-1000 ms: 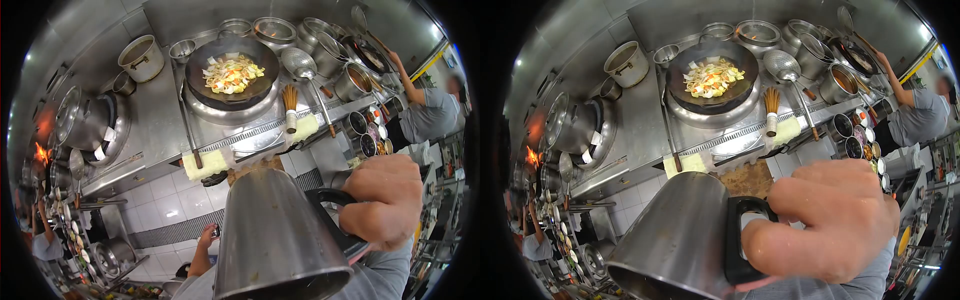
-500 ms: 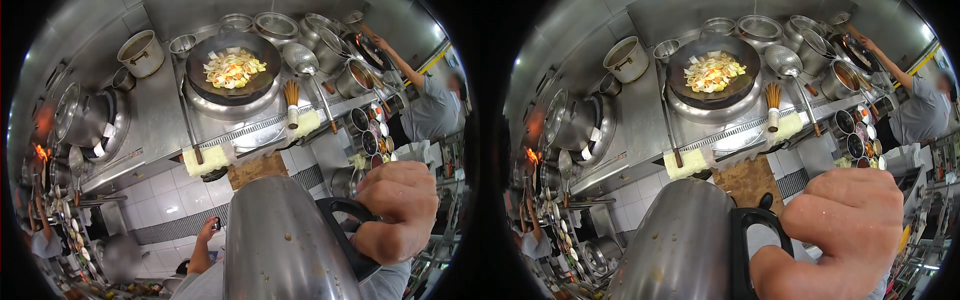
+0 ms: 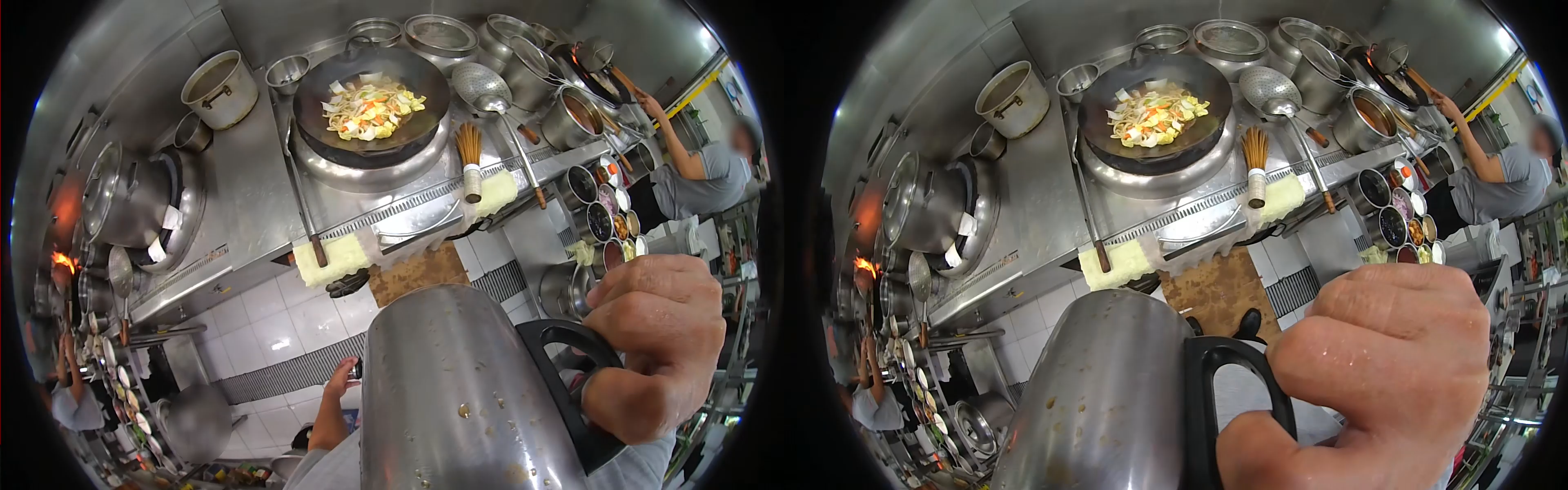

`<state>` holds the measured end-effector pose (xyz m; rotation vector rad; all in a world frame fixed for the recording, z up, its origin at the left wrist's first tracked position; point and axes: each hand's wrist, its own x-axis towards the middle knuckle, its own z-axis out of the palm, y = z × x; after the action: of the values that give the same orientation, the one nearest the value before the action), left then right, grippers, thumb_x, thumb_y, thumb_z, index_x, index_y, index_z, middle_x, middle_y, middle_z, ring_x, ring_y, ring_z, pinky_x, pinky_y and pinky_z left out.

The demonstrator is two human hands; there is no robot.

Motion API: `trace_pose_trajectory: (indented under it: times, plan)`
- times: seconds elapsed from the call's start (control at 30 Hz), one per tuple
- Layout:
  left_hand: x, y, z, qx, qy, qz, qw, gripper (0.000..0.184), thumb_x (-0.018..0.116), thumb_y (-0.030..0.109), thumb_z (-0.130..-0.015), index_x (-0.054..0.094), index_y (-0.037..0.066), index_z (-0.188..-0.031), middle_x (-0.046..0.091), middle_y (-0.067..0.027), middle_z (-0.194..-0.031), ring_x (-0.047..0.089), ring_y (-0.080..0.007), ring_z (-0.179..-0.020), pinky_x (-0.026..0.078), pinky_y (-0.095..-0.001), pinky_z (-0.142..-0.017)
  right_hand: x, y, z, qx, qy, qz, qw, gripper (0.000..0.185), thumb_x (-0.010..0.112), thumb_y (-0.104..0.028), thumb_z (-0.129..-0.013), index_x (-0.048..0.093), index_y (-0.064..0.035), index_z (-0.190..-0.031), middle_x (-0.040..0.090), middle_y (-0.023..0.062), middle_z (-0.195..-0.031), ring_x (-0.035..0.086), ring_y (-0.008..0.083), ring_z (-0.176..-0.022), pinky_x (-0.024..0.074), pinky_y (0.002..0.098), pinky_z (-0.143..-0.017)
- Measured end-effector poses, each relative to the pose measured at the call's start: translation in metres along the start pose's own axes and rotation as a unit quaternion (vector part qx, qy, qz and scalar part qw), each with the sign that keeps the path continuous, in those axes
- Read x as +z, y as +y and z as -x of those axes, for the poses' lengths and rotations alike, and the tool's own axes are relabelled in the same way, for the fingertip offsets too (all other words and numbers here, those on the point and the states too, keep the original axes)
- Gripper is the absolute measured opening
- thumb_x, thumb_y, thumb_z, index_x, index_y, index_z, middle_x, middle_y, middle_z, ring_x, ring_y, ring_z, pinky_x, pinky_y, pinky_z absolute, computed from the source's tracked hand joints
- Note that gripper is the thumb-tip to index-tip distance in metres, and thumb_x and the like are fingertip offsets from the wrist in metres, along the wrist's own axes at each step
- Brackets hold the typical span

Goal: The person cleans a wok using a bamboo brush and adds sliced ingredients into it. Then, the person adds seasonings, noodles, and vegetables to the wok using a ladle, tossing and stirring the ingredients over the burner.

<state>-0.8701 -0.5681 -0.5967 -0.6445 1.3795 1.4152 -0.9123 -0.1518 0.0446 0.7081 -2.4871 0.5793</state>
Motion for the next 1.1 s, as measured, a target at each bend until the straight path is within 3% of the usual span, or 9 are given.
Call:
trace_pose_trajectory:
  times: [0.4, 0.47, 0.53, 0.57, 0.63, 0.7, 0.83, 0.97, 1.1]
  plan:
    - [-0.008, 0.0, 0.003, 0.038, -0.003, 0.041, 0.998, 0.046, 0.063, 0.044, -0.091, 0.057, 0.016, -0.127, 0.063, -0.001, -0.105, 0.064, -0.0181, -0.093, 0.055, -0.0396, -0.076, -0.001, -0.013, 0.007, 0.06, -0.006, 0.082, 0.995, 0.032, 0.067, -0.031, -0.053, 0.051, -0.018, -0.078, 0.054, 0.0046, -0.059, 0.054, 0.0202, -0.045, 0.0435, 0.0303, -0.04]
    - [-0.002, 0.016, -0.003, 0.036, -0.012, 0.074, 0.997, 0.045, 0.062, 0.044, -0.092, 0.057, 0.015, -0.126, 0.064, -0.0019, -0.104, 0.065, -0.0183, -0.092, 0.056, -0.0393, -0.076, -0.001, 0.003, 0.019, 0.06, -0.058, -0.022, 0.996, 0.028, 0.067, -0.034, -0.065, 0.053, -0.0133, -0.077, 0.054, 0.0058, -0.06, 0.055, 0.0217, -0.047, 0.0422, 0.0329, -0.04]
    - [0.019, 0.052, 0.003, 0.112, -0.066, 0.415, 0.901, 0.042, 0.053, 0.045, -0.095, 0.062, 0.009, -0.116, 0.065, -0.0075, -0.103, 0.064, -0.0262, -0.091, 0.055, -0.039, -0.078, 0.0, 0.021, 0.032, 0.075, -0.106, -0.125, 0.984, 0.032, 0.065, -0.038, -0.081, 0.055, -0.0081, -0.076, 0.053, 0.0075, -0.062, 0.054, 0.0246, -0.048, 0.0406, 0.0359, -0.041]
    - [0.054, 0.1, 0.039, 0.148, 0.002, 0.462, 0.874, 0.044, 0.049, 0.047, -0.096, 0.064, 0.008, -0.113, 0.065, -0.0121, -0.102, 0.063, -0.0281, -0.087, 0.054, -0.0374, -0.076, 0.009, 0.024, 0.048, 0.117, -0.111, -0.163, 0.973, 0.034, 0.066, -0.039, -0.084, 0.056, -0.0071, -0.078, 0.052, 0.0081, -0.063, 0.054, 0.0269, -0.05, 0.0403, 0.0371, -0.044]
    - [0.088, 0.172, 0.089, 0.188, -0.078, 0.402, 0.893, 0.056, 0.041, 0.058, -0.097, 0.063, 0.009, -0.114, 0.065, -0.0151, -0.098, 0.06, -0.0265, -0.08, 0.05, -0.0349, -0.069, 0.025, 0.03, 0.08, 0.205, -0.117, -0.227, 0.945, 0.035, 0.071, -0.037, -0.085, 0.056, -0.0056, -0.084, 0.049, 0.0087, -0.066, 0.052, 0.0313, -0.058, 0.0391, 0.0401, -0.051]
    - [0.143, 0.23, 0.142, 0.372, -0.057, 0.245, 0.894, 0.057, 0.045, 0.06, -0.096, 0.056, 0.01, -0.123, 0.062, -0.0132, -0.1, 0.061, -0.0253, -0.087, 0.05, -0.0359, -0.073, 0.047, 0.033, 0.12, 0.25, -0.107, -0.211, 0.939, 0.034, 0.068, -0.033, -0.088, 0.054, -0.0034, -0.083, 0.052, 0.0098, -0.069, 0.054, 0.0317, -0.062, 0.0401, 0.0417, -0.055]
    - [0.273, 0.288, 0.236, 0.675, -0.08, -0.235, 0.694, 0.054, 0.064, 0.048, -0.089, 0.059, 0.006, -0.122, 0.059, -0.016, -0.119, 0.058, -0.0283, -0.11, 0.048, -0.04, -0.095, 0.094, 0.029, 0.207, 0.355, -0.04, -0.11, 0.928, 0.031, 0.067, -0.033, -0.089, 0.055, -0.0048, -0.086, 0.056, 0.011, -0.073, 0.058, 0.0323, -0.066, 0.0432, 0.0414, -0.057]
    - [0.411, 0.262, 0.257, 0.691, -0.16, -0.507, 0.49, 0.049, 0.082, 0.021, -0.071, 0.068, 0.007, -0.116, 0.058, -0.0162, -0.119, 0.057, -0.0358, -0.11, 0.049, -0.0417, -0.092, 0.118, 0.019, 0.3, 0.444, 0.068, -0.039, 0.893, 0.028, 0.065, -0.034, -0.09, 0.056, -0.008, -0.085, 0.062, 0.0105, -0.076, 0.064, 0.032, -0.072, 0.0493, 0.0434, -0.062]
    - [0.498, 0.197, 0.235, 0.669, -0.214, -0.579, 0.414, 0.048, 0.081, 0.022, -0.072, 0.067, 0.005, -0.115, 0.058, -0.017, -0.118, 0.056, -0.0365, -0.109, 0.049, -0.0439, -0.09, 0.105, -0.003, 0.387, 0.545, 0.175, -0.047, 0.819, 0.032, 0.06, -0.038, -0.093, 0.056, -0.0074, -0.085, 0.062, 0.0163, -0.073, 0.062, 0.0392, -0.071, 0.047, 0.0494, -0.063]
